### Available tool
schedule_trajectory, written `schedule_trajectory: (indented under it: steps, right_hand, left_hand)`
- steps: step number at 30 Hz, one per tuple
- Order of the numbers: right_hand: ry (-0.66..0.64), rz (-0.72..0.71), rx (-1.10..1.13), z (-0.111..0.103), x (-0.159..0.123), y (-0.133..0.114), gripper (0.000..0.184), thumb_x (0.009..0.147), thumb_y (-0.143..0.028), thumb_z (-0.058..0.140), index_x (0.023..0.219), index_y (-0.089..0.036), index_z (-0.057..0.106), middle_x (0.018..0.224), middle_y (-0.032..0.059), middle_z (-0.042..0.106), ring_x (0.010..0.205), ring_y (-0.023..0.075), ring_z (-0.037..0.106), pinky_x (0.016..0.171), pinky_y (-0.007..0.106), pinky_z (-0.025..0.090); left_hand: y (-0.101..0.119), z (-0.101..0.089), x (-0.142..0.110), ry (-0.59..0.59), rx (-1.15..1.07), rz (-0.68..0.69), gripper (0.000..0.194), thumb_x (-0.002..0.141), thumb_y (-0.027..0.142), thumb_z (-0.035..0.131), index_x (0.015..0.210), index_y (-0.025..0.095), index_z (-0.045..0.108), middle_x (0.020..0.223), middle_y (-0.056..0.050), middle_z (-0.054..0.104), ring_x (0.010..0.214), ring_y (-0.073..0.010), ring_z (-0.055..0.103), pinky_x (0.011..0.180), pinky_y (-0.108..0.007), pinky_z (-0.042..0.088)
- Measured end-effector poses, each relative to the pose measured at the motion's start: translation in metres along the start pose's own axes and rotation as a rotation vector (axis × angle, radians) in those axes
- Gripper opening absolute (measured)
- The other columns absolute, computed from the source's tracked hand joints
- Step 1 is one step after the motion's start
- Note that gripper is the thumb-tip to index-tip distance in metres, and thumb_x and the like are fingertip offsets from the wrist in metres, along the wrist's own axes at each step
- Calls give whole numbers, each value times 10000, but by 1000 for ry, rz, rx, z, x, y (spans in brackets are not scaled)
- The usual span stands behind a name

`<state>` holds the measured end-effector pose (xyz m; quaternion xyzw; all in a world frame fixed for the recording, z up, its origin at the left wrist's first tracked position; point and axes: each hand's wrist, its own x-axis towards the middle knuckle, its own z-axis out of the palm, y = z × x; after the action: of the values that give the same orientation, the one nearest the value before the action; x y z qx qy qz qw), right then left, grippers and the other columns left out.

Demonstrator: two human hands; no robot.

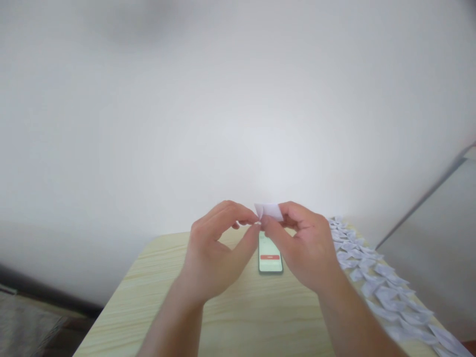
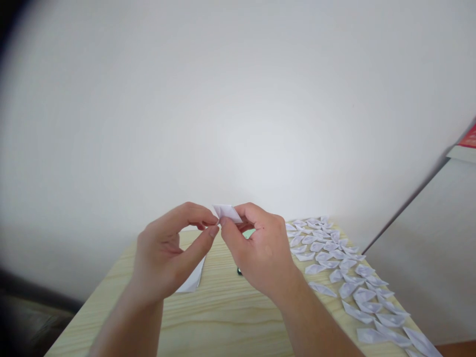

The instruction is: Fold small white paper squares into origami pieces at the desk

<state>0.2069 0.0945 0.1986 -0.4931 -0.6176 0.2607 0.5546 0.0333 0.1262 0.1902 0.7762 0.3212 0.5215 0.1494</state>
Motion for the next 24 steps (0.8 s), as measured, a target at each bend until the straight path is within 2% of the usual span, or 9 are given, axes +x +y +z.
schedule_trajectory:
  steps: [5, 10, 14, 18, 21, 24]
  right_hand:
    - [-2, 6, 4, 5, -1, 10, 60, 878, -232, 681, 904, -227, 736, 819, -22, 758, 754, 146, 715, 616, 213, 515]
    - [-24, 39, 27, 7, 0, 15, 36, 868, -226, 677, 851, -221, 708, 728, -25, 709, 672, 140, 665, 549, 217, 475]
    - [7, 8, 58, 7, 0, 15, 63, 903, -240, 664, 865, -224, 712, 765, -11, 738, 696, 153, 690, 580, 239, 510]
    - [101, -192, -10, 6, 0, 16, 84, 901, -201, 684, 934, -256, 739, 866, -17, 769, 765, 155, 722, 682, 264, 559]
    - [156, -388, -104, 5, -1, 18, 207, 864, -99, 683, 952, -275, 746, 912, -23, 771, 831, 159, 716, 779, 293, 562]
    - [176, -497, -130, 7, 0, 19, 239, 853, -70, 678, 963, -272, 743, 930, -11, 765, 874, 173, 706, 815, 317, 559]
  left_hand:
    - [2, 5, 0, -5, -4, -43, 105, 873, 102, 638, 853, 202, 663, 833, 7, 673, 783, -141, 610, 752, -310, 519]
    - [0, 6, -1, -55, -68, -89, 92, 900, 131, 622, 848, 203, 646, 833, -1, 673, 791, -150, 605, 793, -323, 512]
    - [-2, 6, -2, -46, -105, -97, 62, 902, 161, 638, 871, 206, 668, 869, -23, 696, 826, -176, 620, 819, -344, 510]
    - [-3, 2, -2, -56, -144, -112, 63, 927, 212, 655, 963, 221, 706, 965, -31, 722, 915, -189, 643, 861, -336, 497]
    - [-1, 0, -1, -66, -205, -163, 134, 978, 309, 619, 939, 231, 720, 877, -12, 705, 843, -164, 622, 792, -303, 482]
    - [1, 1, 0, -80, -235, -260, 201, 976, 362, 629, 856, 222, 708, 790, 2, 672, 763, -144, 588, 698, -276, 463]
